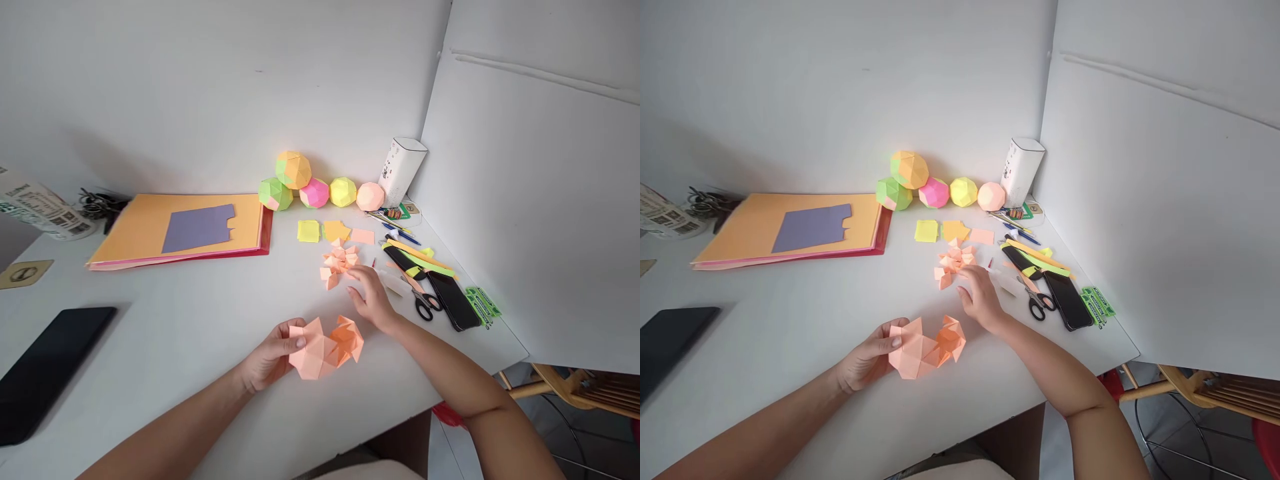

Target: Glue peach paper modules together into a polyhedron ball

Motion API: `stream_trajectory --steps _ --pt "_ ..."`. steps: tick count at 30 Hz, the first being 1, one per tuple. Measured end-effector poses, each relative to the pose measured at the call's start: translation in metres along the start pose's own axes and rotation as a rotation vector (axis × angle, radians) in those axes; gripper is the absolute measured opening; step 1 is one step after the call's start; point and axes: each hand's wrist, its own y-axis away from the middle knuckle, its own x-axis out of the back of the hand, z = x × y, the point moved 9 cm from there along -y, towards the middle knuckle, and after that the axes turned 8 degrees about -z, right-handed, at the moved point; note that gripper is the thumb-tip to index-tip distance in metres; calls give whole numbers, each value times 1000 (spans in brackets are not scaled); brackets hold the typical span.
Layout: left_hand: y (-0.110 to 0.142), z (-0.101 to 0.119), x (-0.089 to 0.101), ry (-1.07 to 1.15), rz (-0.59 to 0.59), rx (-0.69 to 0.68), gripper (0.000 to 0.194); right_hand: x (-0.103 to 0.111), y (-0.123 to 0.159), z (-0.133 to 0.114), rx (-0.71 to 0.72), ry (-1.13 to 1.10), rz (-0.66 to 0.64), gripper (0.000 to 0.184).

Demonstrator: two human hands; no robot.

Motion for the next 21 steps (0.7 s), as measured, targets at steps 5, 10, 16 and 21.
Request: stream_trajectory --steps 5,10,16,21 --pt "-2 1 4 28 11 -36 18 -35 -9 2 76 310 -209 32" --pt "-2 3 4 -12 10 -41 18 -34 -7 -9 166 369 -124 17" --pt "-4 2 6 -25 -10 -43 20 -28 -8 -13 181 310 -81 13" --pt "-4 2 6 -49 -7 -36 23 -32 -16 -10 90 243 -63 19"
